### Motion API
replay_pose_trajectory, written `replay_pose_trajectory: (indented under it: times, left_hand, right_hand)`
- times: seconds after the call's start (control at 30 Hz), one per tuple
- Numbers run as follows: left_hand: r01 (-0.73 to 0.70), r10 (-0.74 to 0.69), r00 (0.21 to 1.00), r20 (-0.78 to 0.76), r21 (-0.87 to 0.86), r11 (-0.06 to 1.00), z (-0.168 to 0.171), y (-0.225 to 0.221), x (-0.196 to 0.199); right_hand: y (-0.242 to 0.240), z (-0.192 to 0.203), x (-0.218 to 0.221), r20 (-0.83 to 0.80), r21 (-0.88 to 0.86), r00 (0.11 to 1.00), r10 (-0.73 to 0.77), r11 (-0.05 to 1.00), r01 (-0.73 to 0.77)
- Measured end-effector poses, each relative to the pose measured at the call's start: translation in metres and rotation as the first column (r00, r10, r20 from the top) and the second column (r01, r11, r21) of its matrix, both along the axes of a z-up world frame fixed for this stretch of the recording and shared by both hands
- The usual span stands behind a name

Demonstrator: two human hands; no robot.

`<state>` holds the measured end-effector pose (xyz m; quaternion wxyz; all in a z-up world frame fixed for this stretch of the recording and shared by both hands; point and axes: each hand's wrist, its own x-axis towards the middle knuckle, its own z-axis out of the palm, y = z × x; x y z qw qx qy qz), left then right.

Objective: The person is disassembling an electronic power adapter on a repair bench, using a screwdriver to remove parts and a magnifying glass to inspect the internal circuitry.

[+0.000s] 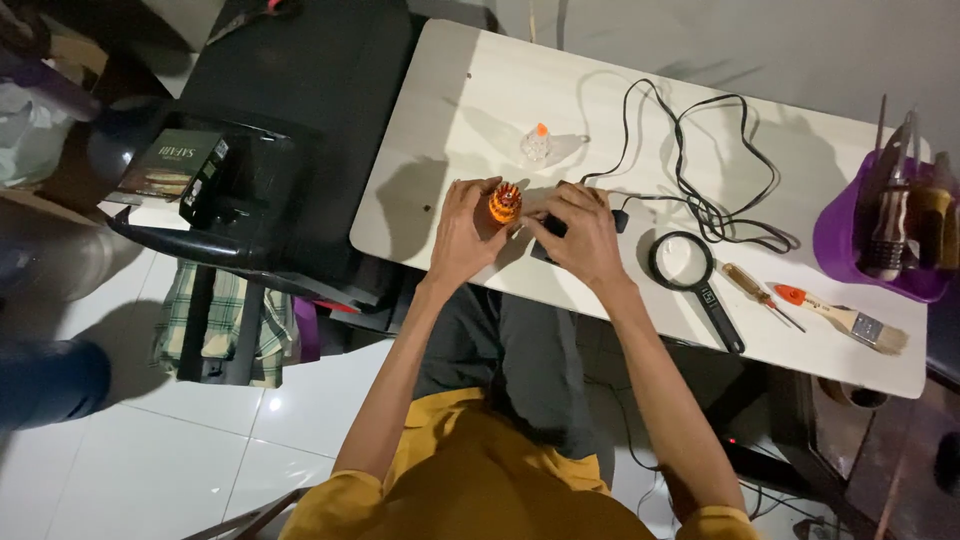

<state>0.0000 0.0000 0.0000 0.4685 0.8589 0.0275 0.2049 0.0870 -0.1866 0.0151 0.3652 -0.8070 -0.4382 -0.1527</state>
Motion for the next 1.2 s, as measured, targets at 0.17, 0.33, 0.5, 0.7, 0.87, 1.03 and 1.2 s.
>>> replay_pose_trajectory:
  times: [0.17,0.33,0.5,0.7,0.87,1.03,1.2]
  left_hand:
    - [0.0,0.0,1.0,0.023,0.035,0.999,-0.019,0.002,0.005]
    - [0.003,-0.005,1.0,0.031,0.043,0.999,-0.01,0.002,0.003]
    - [-0.008,0.006,0.999,0.037,0.049,0.999,-0.032,0.006,0.009]
    - [-0.008,0.007,0.999,-0.04,-0.035,0.999,-0.014,0.003,0.003]
    - [-0.039,0.036,0.998,-0.046,-0.054,0.998,-0.019,0.003,0.003]
    - [-0.058,0.053,0.996,-0.068,-0.071,0.996,-0.018,0.002,0.002]
    - [-0.01,0.011,0.998,-0.065,0.004,1.0,0.001,0.0,-0.001]
  right_hand:
    - [0.005,0.003,-0.01,0.034,0.049,0.999,-0.006,0.999,0.004]
    - [0.009,0.016,-0.023,0.01,0.096,1.0,-0.007,0.995,0.006]
    - [0.016,0.025,-0.031,-0.039,0.077,0.998,-0.049,0.996,0.052]
    - [0.018,0.017,-0.03,-0.036,0.105,0.997,-0.066,0.992,0.069]
    - [0.021,0.013,-0.031,-0.01,0.116,0.994,-0.111,0.987,0.111]
    - [0.019,0.001,-0.027,0.005,0.111,0.988,-0.152,0.982,0.15]
    - [0.019,0.011,-0.028,-0.098,0.13,0.982,-0.162,0.976,0.174]
